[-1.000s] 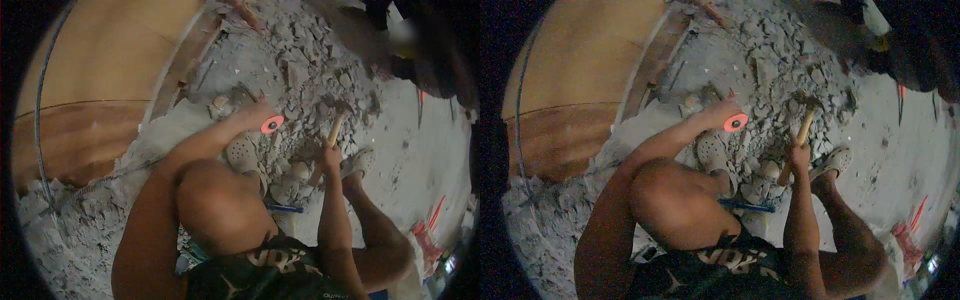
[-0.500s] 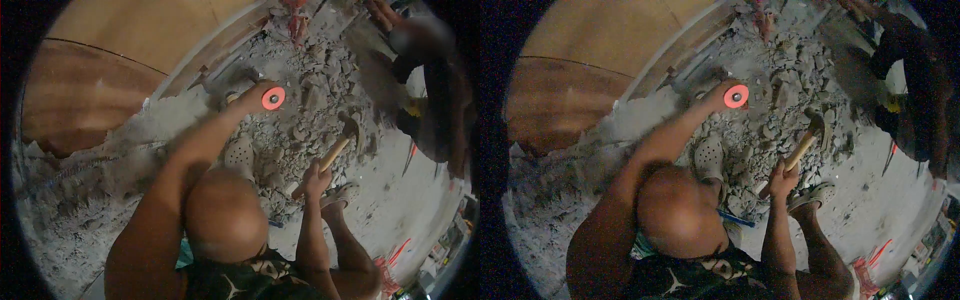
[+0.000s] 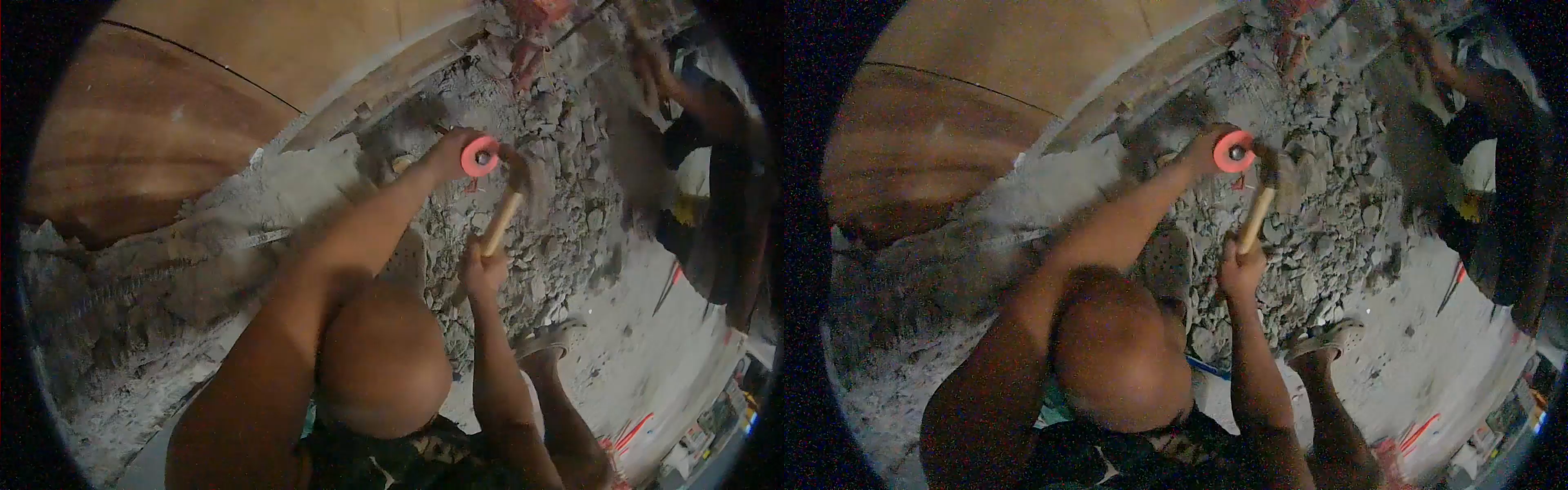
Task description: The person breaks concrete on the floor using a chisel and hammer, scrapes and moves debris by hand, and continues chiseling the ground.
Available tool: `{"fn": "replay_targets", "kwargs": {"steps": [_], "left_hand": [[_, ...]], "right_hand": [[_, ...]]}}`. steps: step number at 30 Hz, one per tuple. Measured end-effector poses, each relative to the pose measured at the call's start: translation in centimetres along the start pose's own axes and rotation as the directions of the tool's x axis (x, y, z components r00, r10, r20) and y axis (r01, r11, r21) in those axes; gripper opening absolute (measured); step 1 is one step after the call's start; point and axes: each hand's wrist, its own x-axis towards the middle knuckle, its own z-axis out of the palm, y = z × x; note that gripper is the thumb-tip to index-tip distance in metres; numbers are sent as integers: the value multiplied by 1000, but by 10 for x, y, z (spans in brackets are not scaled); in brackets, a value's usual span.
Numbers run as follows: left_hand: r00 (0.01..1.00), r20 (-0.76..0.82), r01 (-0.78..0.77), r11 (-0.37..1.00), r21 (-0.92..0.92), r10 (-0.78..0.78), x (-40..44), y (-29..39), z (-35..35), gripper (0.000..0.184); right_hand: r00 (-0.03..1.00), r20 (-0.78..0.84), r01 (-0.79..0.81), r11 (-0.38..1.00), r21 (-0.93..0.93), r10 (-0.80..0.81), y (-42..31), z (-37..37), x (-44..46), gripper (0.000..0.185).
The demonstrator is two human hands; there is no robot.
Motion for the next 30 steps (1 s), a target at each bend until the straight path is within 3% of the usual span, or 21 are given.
{"fn": "replay_targets", "kwargs": {"steps": [1,2,3,4,6,7,9,10,11,12,15,17,19,20,22,25,26,27,28,29,30], "left_hand": [[992,-104,-69,996,62,75,-4,2,3,48],[974,-220,-29,993,117,55,-10,5,9,47],[975,-217,-22,993,114,46,-9,17,6,47],[984,-176,23,996,81,-8,-5,28,1,42],[990,-123,76,996,43,-70,-7,29,4,38],[991,-104,95,994,57,-89,-4,20,6,37],[992,-81,106,992,73,-100,1,10,7,37],[995,-62,83,994,73,-79,2,10,4,39],[997,-43,59,996,72,-56,2,11,1,41],[998,-41,50,996,72,-48,0,17,-1,41],[982,-136,121,989,-80,-131,1,28,-10,48],[992,-51,126,977,173,-119,-2,32,-6,52],[995,-66,83,986,142,-74,-1,1,10,51],[997,-78,35,993,111,-26,-3,-8,17,51],[997,-56,62,988,141,-55,-2,9,9,50],[993,-104,67,989,128,-54,5,14,11,49],[984,-174,53,995,88,-37,7,11,13,49],[984,-174,53,995,90,-37,6,12,11,49],[982,-169,95,994,49,-86,6,17,8,48],[979,-160,131,991,10,-128,9,23,5,47],[980,-156,124,992,13,-121,11,29,4,47]], "right_hand": [[1000,9,3,1000,-3,-3,-3,-8,1,15],[1000,-10,-5,982,187,7,-4,-21,-4,16],[999,-32,-9,928,373,22,-13,-30,-6,17],[999,-31,-15,927,375,28,-36,-36,-7,17],[973,-228,193,659,727,-33,-85,-47,-15,17],[972,-233,192,660,726,-25,-91,-44,-17,17],[949,-313,276,391,878,32,-99,-34,-11,19],[917,-347,349,814,464,-196,-35,-21,-7,21],[987,-96,148,945,292,-125,19,-4,-9,22],[991,132,-20,998,53,12,22,2,-8,23],[999,16,-51,973,226,48,18,-2,-12,21],[997,15,-77,977,201,76,-1,-23,-26,22],[989,-109,-35,891,453,95,-50,-44,-28,18],[989,-107,-43,891,452,102,-67,-53,-26,18],[956,-272,284,594,752,-113,-92,-63,-16,15],[943,-334,278,541,794,5,-112,-49,-9,15],[943,-334,278,539,795,5,-87,-35,-6,15],[967,-245,189,826,531,-64,-39,-11,-7,15],[986,-137,116,979,169,-93,-2,5,-10,17],[985,-144,123,977,172,-98,18,6,-10,17],[999,-35,-28,970,243,38,19,1,-11,17]]}}
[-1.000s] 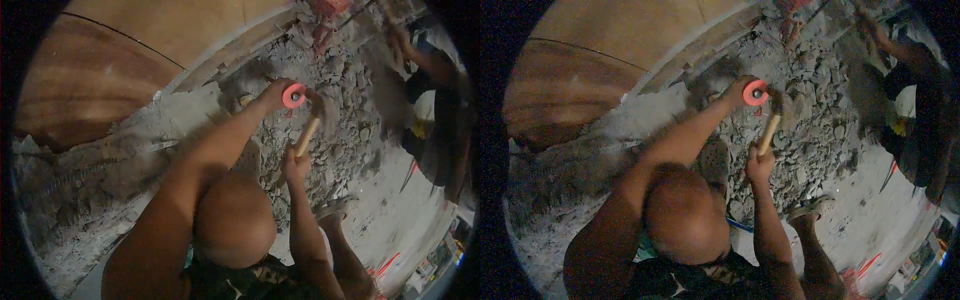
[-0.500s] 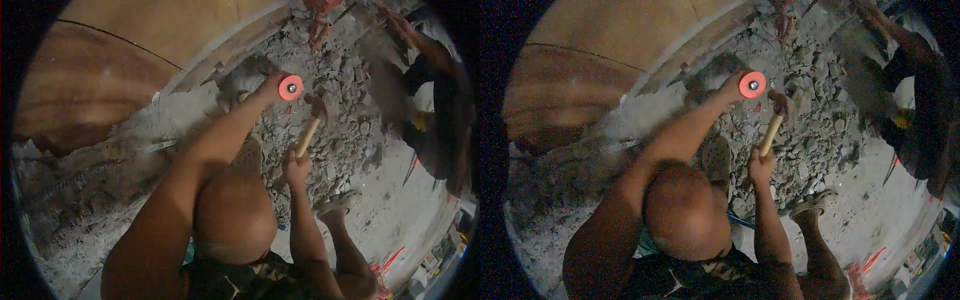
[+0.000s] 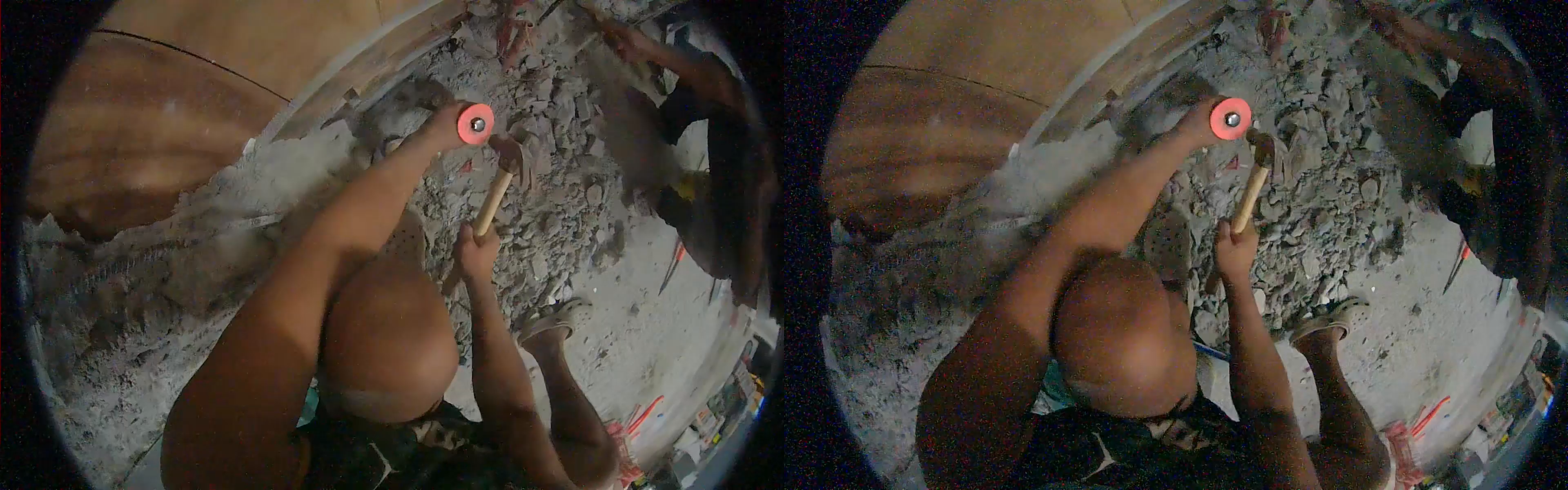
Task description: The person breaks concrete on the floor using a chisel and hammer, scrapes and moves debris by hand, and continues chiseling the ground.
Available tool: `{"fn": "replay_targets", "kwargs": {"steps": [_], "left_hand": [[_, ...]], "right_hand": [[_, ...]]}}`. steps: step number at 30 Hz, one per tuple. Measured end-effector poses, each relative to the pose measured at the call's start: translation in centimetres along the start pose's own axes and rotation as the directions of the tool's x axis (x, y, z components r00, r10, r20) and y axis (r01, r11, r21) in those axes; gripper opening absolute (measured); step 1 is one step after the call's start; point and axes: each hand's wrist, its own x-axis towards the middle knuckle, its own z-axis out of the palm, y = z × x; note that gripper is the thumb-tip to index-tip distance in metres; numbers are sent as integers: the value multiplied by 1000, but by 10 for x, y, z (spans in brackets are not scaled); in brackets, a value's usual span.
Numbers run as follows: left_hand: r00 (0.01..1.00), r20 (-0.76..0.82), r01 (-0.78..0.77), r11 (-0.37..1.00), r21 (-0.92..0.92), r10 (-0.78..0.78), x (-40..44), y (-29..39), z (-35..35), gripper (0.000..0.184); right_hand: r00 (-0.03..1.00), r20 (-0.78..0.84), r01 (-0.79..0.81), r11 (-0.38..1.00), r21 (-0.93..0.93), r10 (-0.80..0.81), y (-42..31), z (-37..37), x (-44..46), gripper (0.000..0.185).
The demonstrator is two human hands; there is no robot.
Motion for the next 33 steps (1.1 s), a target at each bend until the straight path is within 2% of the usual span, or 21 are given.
{"fn": "replay_targets", "kwargs": {"steps": [1,3,5,7,8,10,11,13,15,17,18,20,22,24,25,27,28,29,30,31,33], "left_hand": [[999,-36,10,1000,-10,-11,1,4,-3,45],[997,-58,47,998,-39,-49,-7,12,2,43],[994,104,21,987,159,-38,1,11,-1,42],[997,79,-3,982,188,-12,2,-1,6,41],[999,50,-27,976,216,17,2,-4,10,40],[999,49,-33,974,224,22,2,-2,9,40],[999,38,-36,970,240,28,3,-1,7,40],[999,19,-37,988,150,34,4,-5,7,41],[999,-1,-41,997,59,42,6,-2,7,42],[972,230,-77,988,137,44,10,10,2,42],[996,32,-83,984,155,79,7,-29,20,39],[996,94,-27,988,153,12,-3,-5,13,39],[988,152,-13,985,172,-14,5,3,8,39],[995,78,-77,968,238,60,4,-2,11,35],[995,83,-77,968,238,59,6,-6,13,35],[986,165,-21,974,227,-17,14,-16,14,33],[986,166,-20,974,227,-19,15,-22,15,33],[992,126,-8,988,152,-11,15,-30,17,33],[996,86,-2,997,73,-4,15,-31,19,33],[996,87,-9,997,71,3,13,-22,20,33],[987,160,-6,989,150,-18,14,2,6,34]], "right_hand": [[985,91,-153,987,51,148,2,-1,4,18],[984,35,-174,985,-4,174,-24,-18,-9,18],[995,-103,19,996,85,-10,-94,-32,-12,23],[965,-239,219,831,511,-107,-126,-38,-5,18],[964,-245,218,833,508,-102,-142,-41,-2,18],[936,-333,330,618,714,-115,-164,-40,7,13],[921,-359,371,630,682,-154,-152,-32,11,13],[920,-220,354,929,108,-325,-64,-7,15,14],[977,207,-31,992,-121,55,-7,10,17,16],[987,135,-90,996,2,89,0,-2,6,14],[987,81,-151,981,124,141,2,-5,6,12],[985,-5,-169,981,97,170,-55,-28,3,14],[981,-77,-138,917,375,179,-100,-49,5,13],[972,-210,205,809,551,-104,-126,-62,15,13],[972,-213,204,808,552,-99,-137,-57,18,13],[882,-444,436,630,642,-158,-151,-39,24,21],[882,-445,436,631,642,-157,-129,-31,22,21],[948,-210,299,893,337,-239,-80,-20,17,21],[978,41,205,976,-71,-202,-32,-9,12,23],[971,118,-206,978,-25,208,6,8,16,22],[996,81,-24,999,-34,27,3,4,17,19]]}}
